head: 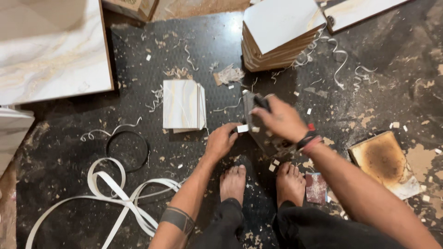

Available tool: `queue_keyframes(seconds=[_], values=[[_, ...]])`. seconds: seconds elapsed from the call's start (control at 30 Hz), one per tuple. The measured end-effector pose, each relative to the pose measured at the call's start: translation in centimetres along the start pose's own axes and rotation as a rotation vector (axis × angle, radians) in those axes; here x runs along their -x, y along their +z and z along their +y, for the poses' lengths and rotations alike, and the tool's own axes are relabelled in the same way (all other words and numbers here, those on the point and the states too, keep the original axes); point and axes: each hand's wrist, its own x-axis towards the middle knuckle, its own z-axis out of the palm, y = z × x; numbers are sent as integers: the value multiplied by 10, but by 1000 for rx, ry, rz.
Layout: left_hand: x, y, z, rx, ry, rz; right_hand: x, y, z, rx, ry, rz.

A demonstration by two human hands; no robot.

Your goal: The person stands at a workbench and applies white edge banding tape to the edges of marble-patterned wood panels. They feed the banding strip along a panel edge and press it down using a hand-held iron, then set finished panels on a stack.

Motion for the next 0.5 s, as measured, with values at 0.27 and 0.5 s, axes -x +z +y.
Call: queue_keyframes(seconds=[0.27,0.5], values=[[7,-15,33,179,92,83,-6,-43,69,-357,52,-31],[8,-16,44,-19,249,109,-11,-76,142,-1006,234,-147]])
